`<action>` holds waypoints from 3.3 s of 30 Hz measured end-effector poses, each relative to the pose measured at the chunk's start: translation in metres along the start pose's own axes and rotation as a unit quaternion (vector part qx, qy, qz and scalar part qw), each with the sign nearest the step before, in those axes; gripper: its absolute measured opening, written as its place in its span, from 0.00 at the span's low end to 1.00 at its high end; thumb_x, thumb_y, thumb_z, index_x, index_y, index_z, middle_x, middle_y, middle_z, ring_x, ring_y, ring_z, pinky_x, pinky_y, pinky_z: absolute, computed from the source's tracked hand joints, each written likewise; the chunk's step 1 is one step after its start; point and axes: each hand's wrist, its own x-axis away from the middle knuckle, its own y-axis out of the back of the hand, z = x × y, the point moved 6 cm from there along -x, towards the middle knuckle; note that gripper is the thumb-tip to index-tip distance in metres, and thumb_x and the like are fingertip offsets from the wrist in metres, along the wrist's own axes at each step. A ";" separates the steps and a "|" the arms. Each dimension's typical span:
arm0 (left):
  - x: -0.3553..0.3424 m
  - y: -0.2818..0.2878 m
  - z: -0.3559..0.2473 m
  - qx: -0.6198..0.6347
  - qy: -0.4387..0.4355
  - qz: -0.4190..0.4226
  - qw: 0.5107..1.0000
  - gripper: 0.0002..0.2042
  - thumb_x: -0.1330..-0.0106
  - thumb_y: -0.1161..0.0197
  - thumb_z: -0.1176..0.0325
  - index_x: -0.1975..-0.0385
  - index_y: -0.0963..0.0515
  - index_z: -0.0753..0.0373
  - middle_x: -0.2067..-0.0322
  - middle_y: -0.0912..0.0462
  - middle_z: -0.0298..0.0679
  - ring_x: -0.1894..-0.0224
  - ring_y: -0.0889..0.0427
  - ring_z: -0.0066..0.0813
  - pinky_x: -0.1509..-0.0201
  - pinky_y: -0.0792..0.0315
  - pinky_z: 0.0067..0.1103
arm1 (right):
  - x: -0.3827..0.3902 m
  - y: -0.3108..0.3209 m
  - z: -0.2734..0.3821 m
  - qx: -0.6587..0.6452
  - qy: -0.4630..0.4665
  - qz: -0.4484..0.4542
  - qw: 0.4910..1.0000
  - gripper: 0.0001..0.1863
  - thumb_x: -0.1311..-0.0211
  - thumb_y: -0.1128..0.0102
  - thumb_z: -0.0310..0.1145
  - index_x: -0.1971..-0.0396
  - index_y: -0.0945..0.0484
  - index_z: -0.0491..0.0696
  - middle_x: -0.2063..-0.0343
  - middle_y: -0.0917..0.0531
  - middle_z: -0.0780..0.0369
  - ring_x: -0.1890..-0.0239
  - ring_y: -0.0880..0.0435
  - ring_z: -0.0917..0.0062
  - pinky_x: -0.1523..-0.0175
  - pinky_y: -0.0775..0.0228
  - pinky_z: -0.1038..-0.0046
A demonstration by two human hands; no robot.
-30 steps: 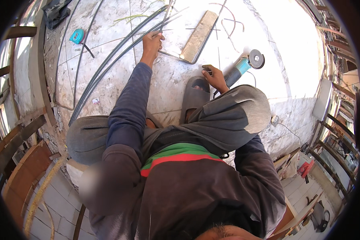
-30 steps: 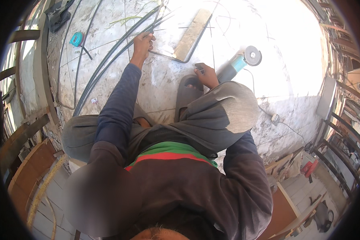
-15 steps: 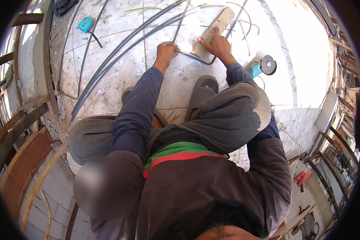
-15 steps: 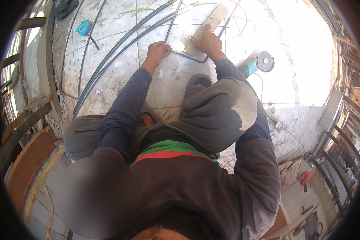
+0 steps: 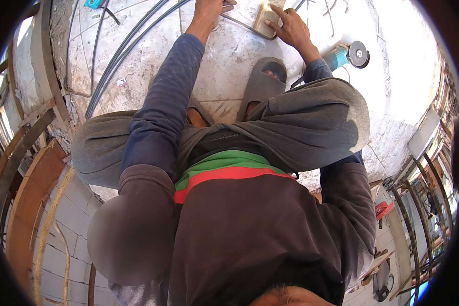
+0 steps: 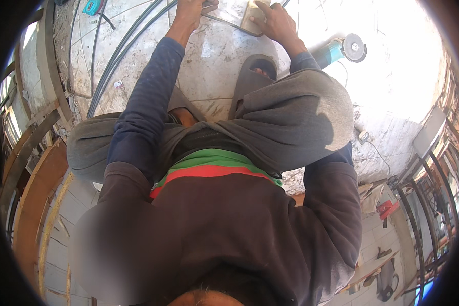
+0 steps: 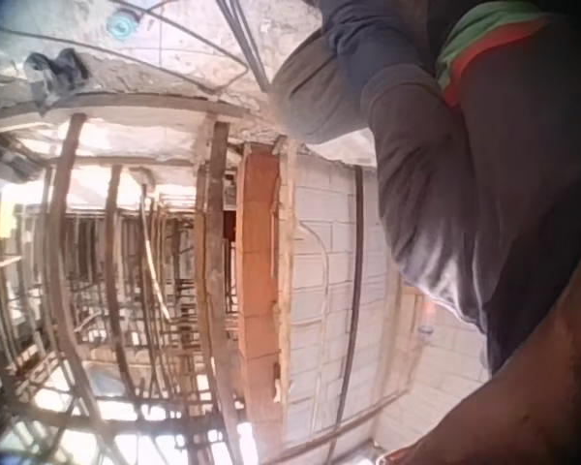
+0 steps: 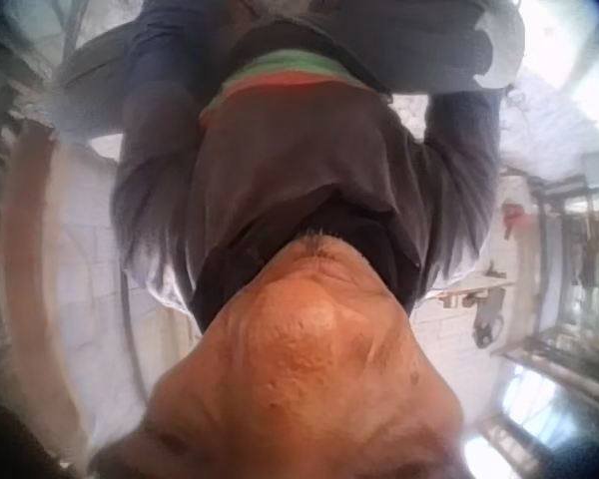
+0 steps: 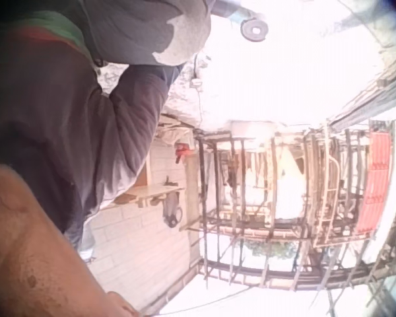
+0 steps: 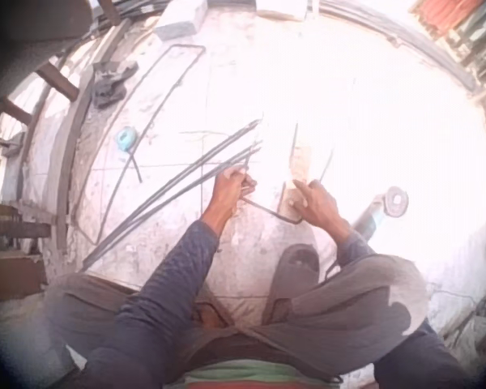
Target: The person sits on the floor and uses an angle grinder to cut several metal rods. They measure and align the rods against a wooden block, cut them, and then inspect the pieces before repeating the process.
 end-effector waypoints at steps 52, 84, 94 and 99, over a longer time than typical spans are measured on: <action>0.241 0.033 -0.102 -0.294 0.091 0.282 0.909 0.31 0.30 0.44 0.49 0.35 0.39 0.64 0.40 0.30 0.49 0.38 0.30 0.39 0.35 0.38 0.28 | 0.196 0.222 0.151 -0.191 0.098 0.097 0.972 0.15 0.44 0.35 0.38 0.59 0.23 0.49 0.62 0.21 0.58 0.63 0.20 0.59 0.58 0.28 0.63; 0.320 0.060 -0.152 -0.237 0.060 0.201 0.949 0.22 0.34 0.38 0.52 0.49 0.24 0.65 0.54 0.19 0.41 0.50 0.24 0.31 0.42 0.34 0.26 | 0.298 0.218 0.069 -0.246 -0.171 0.403 0.865 0.15 0.40 0.39 0.39 0.66 0.19 0.40 0.74 0.16 0.60 0.75 0.22 0.80 0.70 0.31 0.70; 0.299 0.026 -0.163 -0.332 -0.018 0.170 0.928 0.31 0.37 0.43 0.39 0.50 0.25 0.65 0.58 0.18 0.52 0.56 0.20 0.49 0.52 0.30 0.35 | 0.278 0.176 0.028 -0.296 -0.188 0.177 0.920 0.14 0.39 0.40 0.38 0.66 0.19 0.40 0.75 0.17 0.61 0.75 0.23 0.81 0.70 0.31 0.71; 0.298 0.019 -0.162 -0.359 -0.021 0.187 0.914 0.31 0.35 0.44 0.40 0.48 0.26 0.64 0.55 0.20 0.53 0.52 0.21 0.49 0.48 0.31 0.35 | 0.267 0.157 0.010 -0.323 -0.198 0.175 0.909 0.14 0.39 0.40 0.38 0.66 0.19 0.40 0.76 0.17 0.62 0.76 0.23 0.81 0.70 0.31 0.71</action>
